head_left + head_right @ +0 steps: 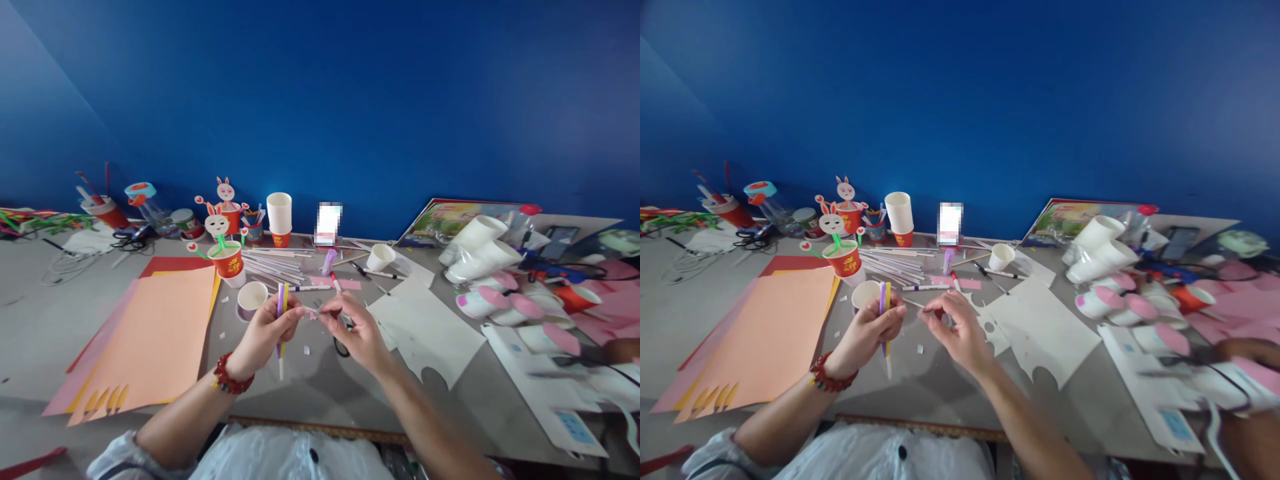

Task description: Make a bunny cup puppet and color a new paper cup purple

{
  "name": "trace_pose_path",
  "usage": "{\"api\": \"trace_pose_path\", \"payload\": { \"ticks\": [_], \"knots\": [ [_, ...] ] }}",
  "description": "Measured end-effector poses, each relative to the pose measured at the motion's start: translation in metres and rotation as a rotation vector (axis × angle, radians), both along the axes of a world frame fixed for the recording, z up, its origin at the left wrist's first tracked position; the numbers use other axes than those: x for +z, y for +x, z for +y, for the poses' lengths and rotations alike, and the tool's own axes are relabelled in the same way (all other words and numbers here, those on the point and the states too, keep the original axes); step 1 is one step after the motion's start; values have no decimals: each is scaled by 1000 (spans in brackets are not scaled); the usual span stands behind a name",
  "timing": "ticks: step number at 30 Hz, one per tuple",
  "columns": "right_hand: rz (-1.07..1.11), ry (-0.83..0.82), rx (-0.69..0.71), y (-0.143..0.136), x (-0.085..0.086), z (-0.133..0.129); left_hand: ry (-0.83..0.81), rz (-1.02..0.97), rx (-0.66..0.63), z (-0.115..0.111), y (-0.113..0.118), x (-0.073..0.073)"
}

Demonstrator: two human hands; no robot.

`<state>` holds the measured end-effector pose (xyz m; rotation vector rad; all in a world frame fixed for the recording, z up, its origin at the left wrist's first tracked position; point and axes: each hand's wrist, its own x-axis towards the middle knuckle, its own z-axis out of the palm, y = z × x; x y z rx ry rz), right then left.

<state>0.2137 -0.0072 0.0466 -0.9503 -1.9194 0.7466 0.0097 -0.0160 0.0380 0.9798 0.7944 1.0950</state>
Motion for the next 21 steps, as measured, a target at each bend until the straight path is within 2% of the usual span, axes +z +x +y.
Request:
{"api": "trace_pose_path", "payload": {
  "ticks": [5,9,12,17,21],
  "knots": [
    [18,-39,7,0,1,1,-67,-132,-47,1,2,0],
    [22,-131,22,2,0,2,-102,-188,-74,0,2,0],
    [30,-166,27,2,-1,2,-109,-193,-87,0,2,-1],
    [62,-135,26,1,1,2,-116,-176,-85,1,2,-2],
    [72,-143,50,2,6,3,-52,-85,7,2,3,-4]
  ]
}}
